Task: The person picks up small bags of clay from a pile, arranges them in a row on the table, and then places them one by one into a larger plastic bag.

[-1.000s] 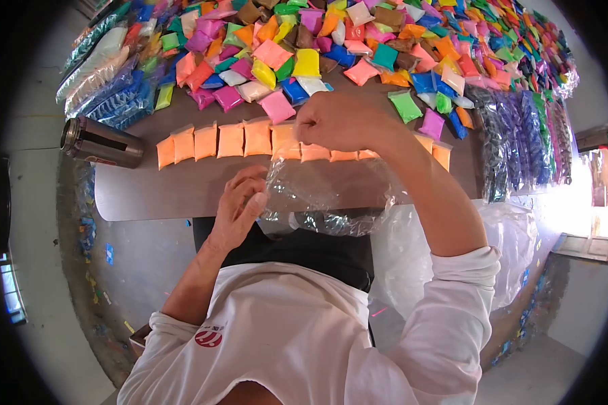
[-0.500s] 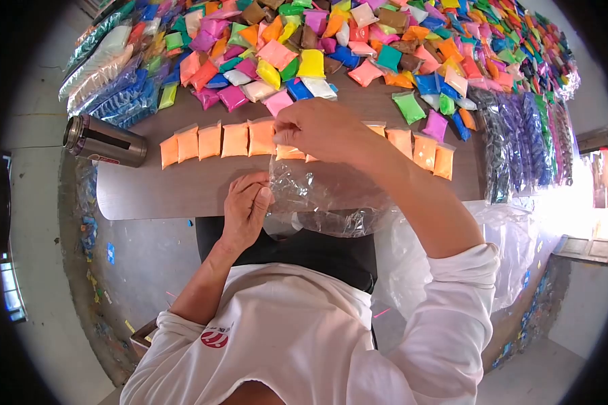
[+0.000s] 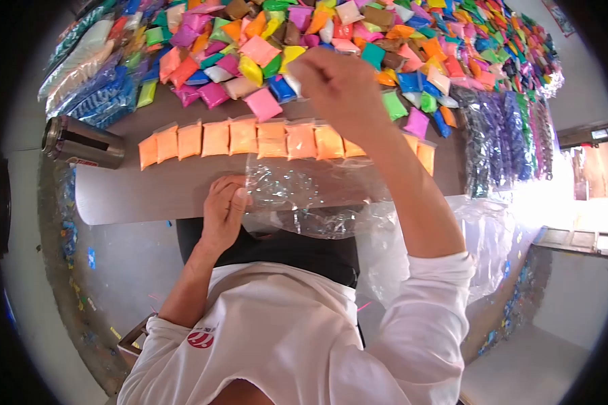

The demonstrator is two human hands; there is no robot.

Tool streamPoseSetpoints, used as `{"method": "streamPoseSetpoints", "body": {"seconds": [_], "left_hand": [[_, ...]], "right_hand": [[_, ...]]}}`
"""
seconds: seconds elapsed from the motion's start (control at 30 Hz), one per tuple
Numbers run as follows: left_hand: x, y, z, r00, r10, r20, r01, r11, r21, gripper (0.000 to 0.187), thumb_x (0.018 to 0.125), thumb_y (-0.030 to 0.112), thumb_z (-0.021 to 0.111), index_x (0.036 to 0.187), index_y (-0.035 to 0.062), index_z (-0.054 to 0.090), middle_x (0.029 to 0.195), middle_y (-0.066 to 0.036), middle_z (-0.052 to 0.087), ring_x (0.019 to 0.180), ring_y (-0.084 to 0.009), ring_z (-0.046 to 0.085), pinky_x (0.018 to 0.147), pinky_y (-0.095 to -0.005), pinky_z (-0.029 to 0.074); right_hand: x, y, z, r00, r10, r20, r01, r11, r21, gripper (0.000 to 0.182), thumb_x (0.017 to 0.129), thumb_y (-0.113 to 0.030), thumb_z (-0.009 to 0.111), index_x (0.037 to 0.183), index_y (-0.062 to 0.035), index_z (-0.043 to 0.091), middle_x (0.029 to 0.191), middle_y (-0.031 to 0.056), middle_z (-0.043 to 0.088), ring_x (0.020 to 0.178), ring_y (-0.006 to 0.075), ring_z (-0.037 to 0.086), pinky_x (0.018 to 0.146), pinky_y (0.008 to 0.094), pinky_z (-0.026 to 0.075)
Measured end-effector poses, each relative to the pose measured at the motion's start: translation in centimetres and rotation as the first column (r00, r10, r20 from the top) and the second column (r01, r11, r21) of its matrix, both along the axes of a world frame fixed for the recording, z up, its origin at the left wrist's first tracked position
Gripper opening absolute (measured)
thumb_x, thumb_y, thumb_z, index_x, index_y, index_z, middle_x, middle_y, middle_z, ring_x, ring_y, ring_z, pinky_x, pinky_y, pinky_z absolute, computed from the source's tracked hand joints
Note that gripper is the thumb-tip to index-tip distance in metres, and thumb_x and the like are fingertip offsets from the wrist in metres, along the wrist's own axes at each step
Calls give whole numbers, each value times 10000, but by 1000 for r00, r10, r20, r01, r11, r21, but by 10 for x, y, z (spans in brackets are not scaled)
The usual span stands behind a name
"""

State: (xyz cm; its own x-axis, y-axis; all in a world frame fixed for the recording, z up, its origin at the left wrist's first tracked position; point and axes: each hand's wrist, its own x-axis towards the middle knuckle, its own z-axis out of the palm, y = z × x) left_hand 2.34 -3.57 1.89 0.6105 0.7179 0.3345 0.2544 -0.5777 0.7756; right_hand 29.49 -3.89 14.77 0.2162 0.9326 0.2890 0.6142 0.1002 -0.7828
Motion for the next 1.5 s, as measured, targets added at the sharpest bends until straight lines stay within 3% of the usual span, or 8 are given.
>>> {"method": "streamPoseSetpoints", "body": {"seconds": [0.13, 0.43, 0.53, 0.83, 1.03, 1.17, 1.23, 1.5], "left_hand": [[0, -2, 1, 999, 9, 34, -6, 997, -81, 365, 1066, 235, 506, 804, 12, 628, 1029, -130, 686, 1009, -317, 604, 934, -390, 440], [6, -2, -1, 999, 40, -1, -40, 999, -19, 366, 1069, 229, 499, 802, 12, 624, 960, -104, 682, 970, -302, 607, 934, -396, 426], [4, -1, -1, 1000, 26, -1, -26, 999, -47, 375, 1072, 239, 493, 801, 14, 621, 951, -105, 676, 959, -305, 603, 933, -396, 423], [6, -1, -1, 999, 41, -6, -41, 999, -2, 313, 1039, 215, 542, 788, 40, 605, 949, -108, 673, 928, -331, 612, 894, -414, 447], [4, -1, -2, 999, 33, -9, -33, 999, -13, 295, 1038, 207, 539, 805, 39, 610, 943, -106, 674, 919, -327, 617, 884, -418, 447], [7, -2, -4, 999, 48, 1, -48, 999, 12, 363, 1070, 250, 488, 824, 24, 628, 909, -89, 679, 923, -296, 609, 901, -393, 441], [8, -4, -5, 998, 63, 9, -63, 998, 29, 361, 1069, 249, 491, 823, 24, 628, 917, -90, 686, 929, -299, 615, 901, -396, 447], [-1, -2, -11, 998, 34, 53, -32, 999, -37, 266, 1031, 238, 564, 908, 19, 652, 998, -128, 691, 983, -366, 619, 936, -426, 452]], "right_hand": [[39, -63, 36, 988, -153, 15, 154, 977, -146, 381, 882, -300, 783, 1116, -15, 689, 969, 50, 731, 915, 166, 691, 787, 370, 545], [78, -104, -31, 850, -31, 526, 127, 981, -148, 430, 850, -284, 793, 1166, -18, 675, 1108, 178, 704, 960, 333, 676, 816, 376, 530], [82, -87, -31, 931, -89, 353, 263, 835, -483, 301, 898, -253, 755, 1045, 3, 697, 900, 149, 706, 792, 272, 667, 718, 375, 513], [136, -81, -49, 980, -171, -103, 120, 918, -379, 247, 939, -221, 748, 972, 18, 696, 776, 12, 668, 703, 69, 578, 632, 272, 496], [100, -98, -25, 911, -413, -17, 406, 902, -149, 192, 907, -150, 763, 998, 9, 704, 848, 31, 716, 800, 75, 651, 769, 251, 542], [27, -120, -2, 999, -23, -39, 12, 964, -264, 291, 846, -201, 802, 1042, -10, 705, 940, 60, 735, 885, 164, 701, 904, 351, 534], [-13, -116, -17, 915, 175, 363, -95, 969, -227, 444, 824, -321, 814, 1124, -26, 671, 980, 123, 732, 964, 286, 706, 917, 418, 530], [-88, -95, -64, 961, 202, 189, -108, 903, -415, 263, 782, -141, 798, 919, -59, 588, 955, 109, 680, 861, 332, 663, 748, 463, 527]]}}
